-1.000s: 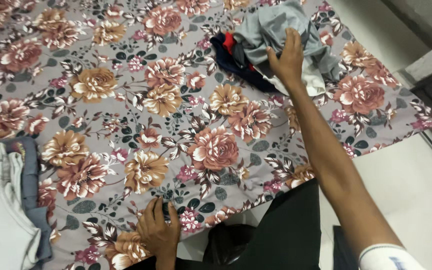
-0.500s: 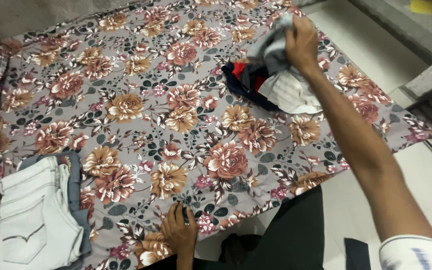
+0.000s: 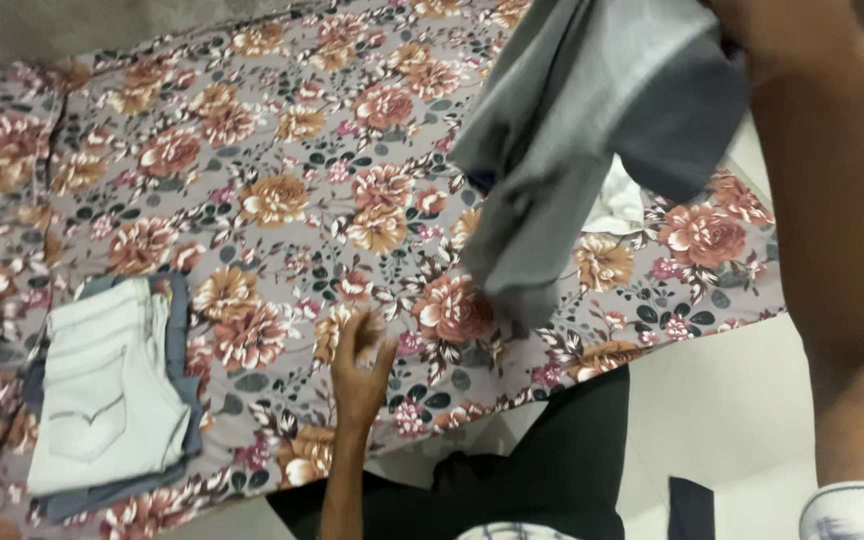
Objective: The person folds a gray shirt, a pair of white pants, and another gray shirt on a floral patterned bedspread by hand.
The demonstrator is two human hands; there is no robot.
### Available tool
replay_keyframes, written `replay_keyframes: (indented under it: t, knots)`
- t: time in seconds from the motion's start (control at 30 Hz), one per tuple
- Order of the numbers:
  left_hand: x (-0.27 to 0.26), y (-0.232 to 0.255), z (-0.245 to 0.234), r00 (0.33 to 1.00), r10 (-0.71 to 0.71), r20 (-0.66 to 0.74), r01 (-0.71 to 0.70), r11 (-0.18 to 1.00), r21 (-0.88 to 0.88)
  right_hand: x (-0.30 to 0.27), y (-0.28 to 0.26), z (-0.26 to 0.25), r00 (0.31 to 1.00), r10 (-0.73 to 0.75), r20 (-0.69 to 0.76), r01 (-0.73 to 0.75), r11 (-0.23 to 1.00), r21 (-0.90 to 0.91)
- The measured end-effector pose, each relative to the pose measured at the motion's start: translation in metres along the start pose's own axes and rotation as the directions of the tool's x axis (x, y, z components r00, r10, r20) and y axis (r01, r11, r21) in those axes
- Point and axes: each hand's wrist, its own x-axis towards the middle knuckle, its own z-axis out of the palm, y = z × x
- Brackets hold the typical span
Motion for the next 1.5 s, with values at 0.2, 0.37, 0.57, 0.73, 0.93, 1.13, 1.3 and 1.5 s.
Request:
replay_keyframes:
  t: [0.2,0.37,0.57,0.73,0.93,1.13,1.3,1.5]
  knots:
    - [0.028,0.138,0.011,0.799,0.601,0.019,-0.591,0.79,-0.164,-0.001,-0.106,-0.001,0.959,-0.172,0.225,0.102,0.951,0.291]
    - [0.049,0.172,0.024,0.92,0.378,0.101,-0.362,0.92,-0.148,-0.003,-0.153,0.003,0.873,-0.234,0.428,-0.001,0.877,0.481]
    - [0.074,0.18,-0.013,0.923,0.3,-0.243,-0.342,0.927,-0.155,-0.007,-0.15,-0.001,0.822,-0.133,0.553,-0.128,0.904,0.408]
    - [0.066,0.242,-0.061,0.657,0.729,-0.191,-0.679,0.683,0.27,-0.018,-0.137,0.008,0.649,-0.284,0.706,0.093,0.95,0.297]
    - [0.047,0.275,-0.073,0.541,0.837,-0.079,-0.756,0.526,0.389,-0.063,-0.12,0.044,0.658,-0.256,0.708,0.111,0.963,0.245]
    - [-0.012,0.177,-0.09,0.774,0.618,-0.138,-0.498,0.728,0.471,-0.133,-0.093,0.101,0.883,-0.277,0.378,0.036,0.844,0.535]
    - [-0.059,0.077,-0.097,0.935,0.301,-0.186,-0.187,0.867,0.462,-0.174,-0.108,0.157,0.94,0.029,0.339,-0.27,0.669,0.693]
    - [-0.09,0.079,-0.048,0.948,0.265,-0.177,-0.161,0.878,0.452,-0.165,-0.177,0.194,0.91,0.106,0.4,-0.376,0.617,0.691]
